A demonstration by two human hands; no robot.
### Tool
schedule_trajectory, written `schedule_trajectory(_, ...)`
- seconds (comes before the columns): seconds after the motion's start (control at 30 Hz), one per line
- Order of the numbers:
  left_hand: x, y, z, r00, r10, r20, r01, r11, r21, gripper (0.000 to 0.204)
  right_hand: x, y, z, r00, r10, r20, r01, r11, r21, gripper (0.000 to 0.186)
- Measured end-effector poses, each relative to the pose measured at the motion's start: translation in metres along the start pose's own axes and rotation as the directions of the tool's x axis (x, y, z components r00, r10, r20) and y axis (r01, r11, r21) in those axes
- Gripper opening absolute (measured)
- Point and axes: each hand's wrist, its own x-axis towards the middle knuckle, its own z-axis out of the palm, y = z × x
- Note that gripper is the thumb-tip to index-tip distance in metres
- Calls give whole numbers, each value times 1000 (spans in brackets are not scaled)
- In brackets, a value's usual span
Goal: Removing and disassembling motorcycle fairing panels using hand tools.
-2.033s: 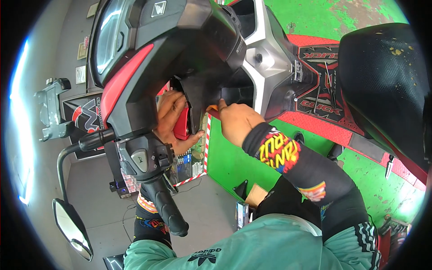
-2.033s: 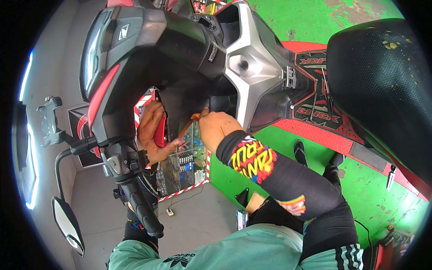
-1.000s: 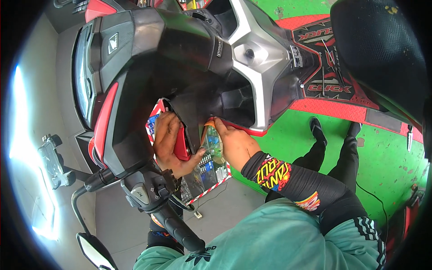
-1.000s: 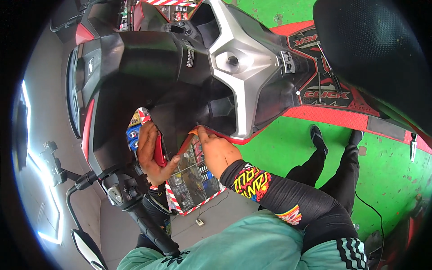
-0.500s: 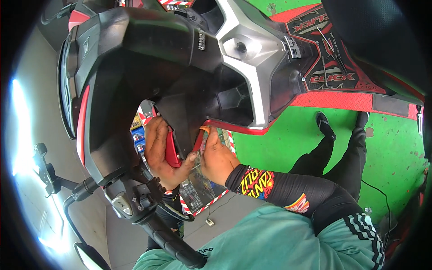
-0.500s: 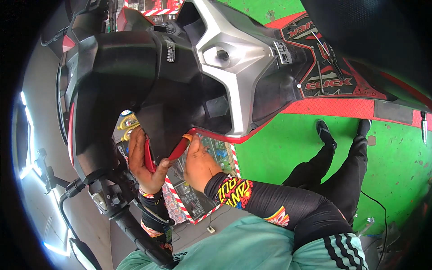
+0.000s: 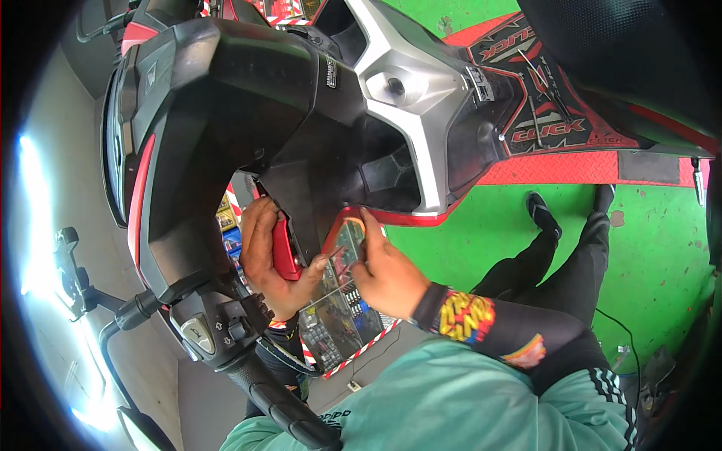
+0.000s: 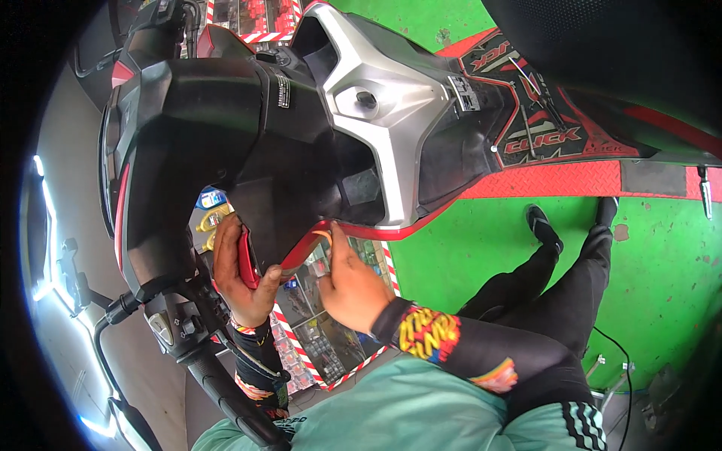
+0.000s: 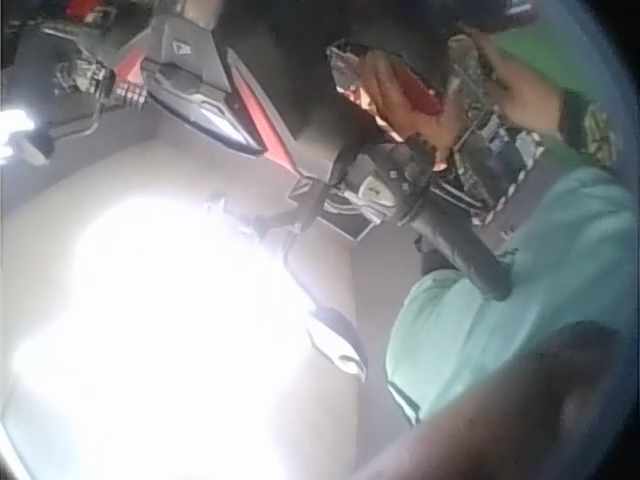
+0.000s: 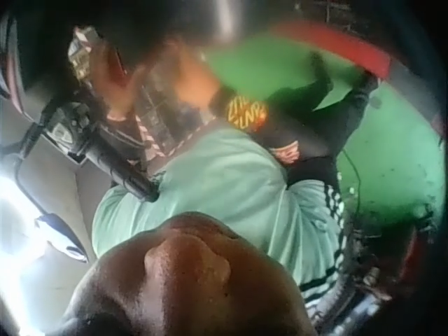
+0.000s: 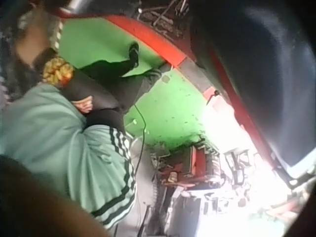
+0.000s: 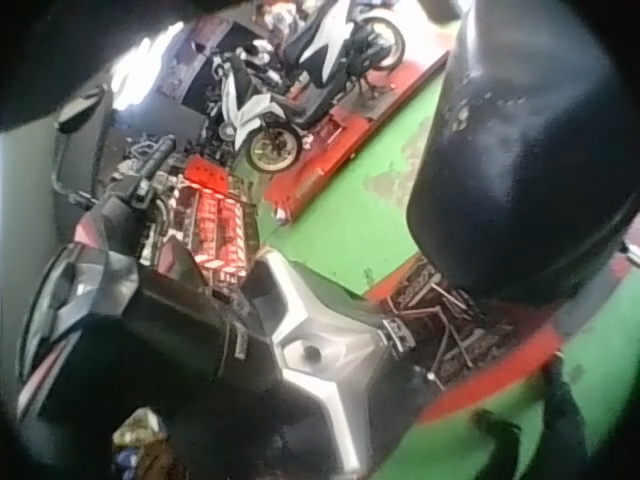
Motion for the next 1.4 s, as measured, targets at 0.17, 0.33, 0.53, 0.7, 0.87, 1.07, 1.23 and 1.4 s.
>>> schedule_trajectory(0.17, 5, -1, -1, 999, 25, 39, -24, 999, -27, 83, -4, -37, -87, 984, -159, 83, 179, 827, -532, 66)
schedule_trajectory(0.33, 8, -2, -6, 994, 71, 85, -66, 996, -53, 80, 12, -69, -131, 981, -152, 120, 191, 661, -726, 41)
schedule_trajectory(0.53, 6, -6, 2, 996, 89, 32, -84, 988, -126, 81, 20, -62, -123, 975, -76, 208, 206, 652, -729, 40)
schedule_trajectory(0.7, 2, -4, 5, 1000, 1, 0, -1, 993, -117, 90, 53, -73, -106, 941, -16, 337, 294, 529, -796, 41)
schedule_trajectory(0.87, -12, 11, 2, 990, -134, 39, 139, 967, -214, 113, 83, -80, -104, 974, 175, 143, -39, 755, -655, 40)
schedule_trajectory(1.07, -109, -4, 34, 682, -629, 375, 730, 620, -288, 110, 87, -89, -111, 773, 473, 424, -456, 878, -147, 40)
schedule_trajectory(1.23, -105, -18, 32, 937, -286, -199, 230, 937, -264, 46, 79, -77, -104, 889, 277, 365, -244, 960, -134, 38)
schedule_trajectory(1.4, -106, -46, 28, 930, -367, -22, 329, 857, -398, 45, 47, -54, -88, 994, -111, 21, 113, 960, -256, 19)
